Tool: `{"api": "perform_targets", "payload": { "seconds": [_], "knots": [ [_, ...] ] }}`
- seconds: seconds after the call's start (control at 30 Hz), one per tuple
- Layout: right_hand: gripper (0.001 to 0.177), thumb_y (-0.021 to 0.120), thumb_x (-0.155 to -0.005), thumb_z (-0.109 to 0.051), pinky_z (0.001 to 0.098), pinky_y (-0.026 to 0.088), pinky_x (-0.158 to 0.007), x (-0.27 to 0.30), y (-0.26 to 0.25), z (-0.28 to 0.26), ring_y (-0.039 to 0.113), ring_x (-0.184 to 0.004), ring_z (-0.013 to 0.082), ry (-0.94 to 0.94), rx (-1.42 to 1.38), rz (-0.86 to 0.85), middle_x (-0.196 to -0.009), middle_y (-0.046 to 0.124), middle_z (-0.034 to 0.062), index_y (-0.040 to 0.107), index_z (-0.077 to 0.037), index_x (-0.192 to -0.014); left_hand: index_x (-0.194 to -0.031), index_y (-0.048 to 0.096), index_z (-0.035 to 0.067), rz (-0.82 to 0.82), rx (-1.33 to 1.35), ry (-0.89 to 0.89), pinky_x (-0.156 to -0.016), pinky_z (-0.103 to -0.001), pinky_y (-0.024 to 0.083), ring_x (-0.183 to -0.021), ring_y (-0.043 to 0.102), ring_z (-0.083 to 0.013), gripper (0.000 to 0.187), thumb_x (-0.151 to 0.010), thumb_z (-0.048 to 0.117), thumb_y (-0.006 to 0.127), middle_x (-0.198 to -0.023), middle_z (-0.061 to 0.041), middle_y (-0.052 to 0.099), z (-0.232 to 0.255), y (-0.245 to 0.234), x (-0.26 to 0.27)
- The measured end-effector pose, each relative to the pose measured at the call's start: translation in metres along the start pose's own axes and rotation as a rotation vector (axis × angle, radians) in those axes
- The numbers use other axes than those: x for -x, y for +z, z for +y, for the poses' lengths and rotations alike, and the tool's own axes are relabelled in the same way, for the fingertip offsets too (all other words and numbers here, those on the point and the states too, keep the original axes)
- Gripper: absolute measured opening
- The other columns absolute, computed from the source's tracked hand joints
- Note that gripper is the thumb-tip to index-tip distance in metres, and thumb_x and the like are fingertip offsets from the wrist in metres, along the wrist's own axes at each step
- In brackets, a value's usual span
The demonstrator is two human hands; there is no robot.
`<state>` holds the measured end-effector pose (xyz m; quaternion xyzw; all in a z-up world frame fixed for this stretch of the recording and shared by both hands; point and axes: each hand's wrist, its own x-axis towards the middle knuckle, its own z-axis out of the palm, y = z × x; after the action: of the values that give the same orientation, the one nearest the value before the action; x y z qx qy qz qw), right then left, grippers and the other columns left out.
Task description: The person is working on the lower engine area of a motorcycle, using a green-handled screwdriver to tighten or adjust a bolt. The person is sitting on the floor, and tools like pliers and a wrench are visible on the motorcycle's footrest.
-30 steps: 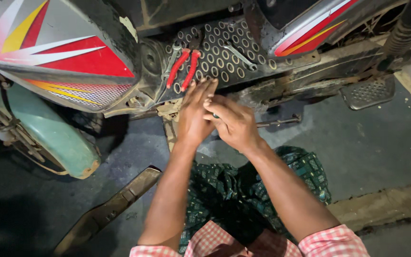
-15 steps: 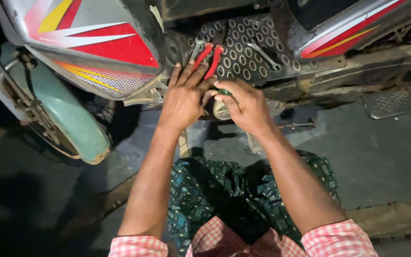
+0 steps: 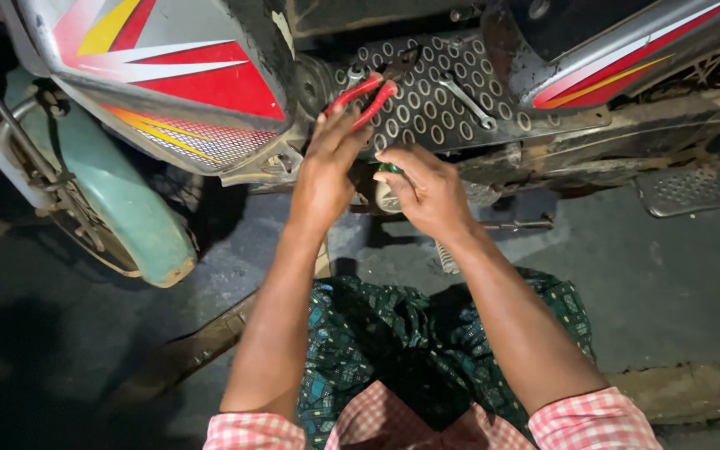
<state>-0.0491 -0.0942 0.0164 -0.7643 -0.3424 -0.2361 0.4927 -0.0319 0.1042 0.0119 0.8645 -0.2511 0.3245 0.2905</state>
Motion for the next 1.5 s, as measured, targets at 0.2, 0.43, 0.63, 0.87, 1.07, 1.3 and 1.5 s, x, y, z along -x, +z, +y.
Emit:
{"api": "perform_targets", "payload": {
  "seconds": [0.2, 0.43, 0.63, 0.87, 1.07, 1.3, 1.5],
  "knots": [
    [0.026, 0.079, -0.096, -0.014, 0.0369, 0.056, -0.066, -0.008, 0.01, -0.001, 0.071, -0.077, 0.0277, -0.065, 0.163, 0.035, -0.099, 0.071, 0.0123, 0.07, -0.008, -0.119, -0.127, 0.066, -0.001, -0.03, 0.051, 0.054, -0.122, -0.048, 0.039, -0.136, 0.058, -0.0338, 0.038, -0.09, 0.007, 0.071, -0.138, -0.016, 0.065, 0.014, -0.004, 0.022],
    [0.036, 0.091, -0.08, -0.021, 0.0409, 0.054, -0.065, -0.007, 0.018, -0.008, 0.068, -0.075, 0.0296, -0.133, 0.27, 0.076, -0.089, 0.067, 0.0099, 0.07, -0.01, -0.108, -0.123, 0.07, 0.001, 0.024, 0.051, 0.038, -0.116, -0.046, 0.042, -0.129, 0.062, -0.0297, 0.046, -0.08, 0.015, 0.073, -0.134, -0.014, 0.069, 0.011, 0.004, 0.021],
    [0.04, 0.09, -0.078, -0.018, 0.0423, 0.055, -0.076, -0.009, 0.024, -0.013, 0.069, -0.091, 0.0329, -0.088, 0.193, 0.077, -0.102, 0.068, 0.012, 0.065, -0.008, -0.107, -0.113, 0.072, 0.002, 0.067, 0.059, 0.025, -0.117, -0.046, 0.044, -0.128, 0.065, -0.0313, 0.038, -0.077, 0.012, 0.072, -0.131, -0.012, 0.071, -0.004, 0.02, 0.03],
    [0.042, 0.062, -0.094, 0.0, 0.0427, 0.056, -0.106, 0.001, 0.022, -0.022, 0.066, -0.127, 0.0377, -0.165, 0.084, -0.03, -0.137, 0.065, 0.0198, 0.06, -0.002, -0.136, -0.122, 0.072, 0.003, 0.065, 0.07, 0.028, -0.118, -0.046, 0.044, -0.13, 0.064, -0.0319, 0.043, -0.08, 0.014, 0.072, -0.133, -0.012, 0.071, -0.001, 0.016, 0.031],
    [0.031, 0.074, -0.089, -0.004, 0.0428, 0.059, -0.1, 0.002, 0.027, -0.015, 0.071, -0.117, 0.0351, -0.201, 0.146, 0.09, -0.122, 0.071, 0.0158, 0.068, -0.004, -0.119, -0.121, 0.07, 0.004, 0.092, 0.137, -0.018, -0.113, -0.046, 0.045, -0.125, 0.067, -0.0307, 0.044, -0.078, 0.017, 0.071, -0.126, -0.011, 0.073, 0.01, 0.014, 0.023],
    [0.039, 0.092, -0.084, -0.021, 0.0393, 0.06, -0.084, 0.006, 0.036, 0.006, 0.074, -0.099, 0.0323, -0.093, 0.133, 0.202, -0.108, 0.072, 0.017, 0.064, -0.002, -0.103, -0.121, 0.071, 0.001, 0.083, 0.046, 0.014, -0.115, -0.046, 0.044, -0.127, 0.065, -0.0306, 0.043, -0.08, 0.014, 0.068, -0.128, -0.013, 0.072, 0.002, 0.024, 0.027],
    [0.04, 0.091, -0.085, -0.021, 0.0402, 0.059, -0.081, 0.011, 0.039, 0.017, 0.073, -0.097, 0.0346, -0.085, 0.12, 0.225, -0.108, 0.071, 0.0176, 0.064, 0.0, -0.104, -0.113, 0.07, 0.003, 0.002, -0.019, 0.061, -0.118, -0.047, 0.043, -0.133, 0.063, -0.0287, 0.038, -0.076, 0.012, 0.071, -0.135, -0.011, 0.071, -0.008, 0.025, 0.027]
  ]
}}
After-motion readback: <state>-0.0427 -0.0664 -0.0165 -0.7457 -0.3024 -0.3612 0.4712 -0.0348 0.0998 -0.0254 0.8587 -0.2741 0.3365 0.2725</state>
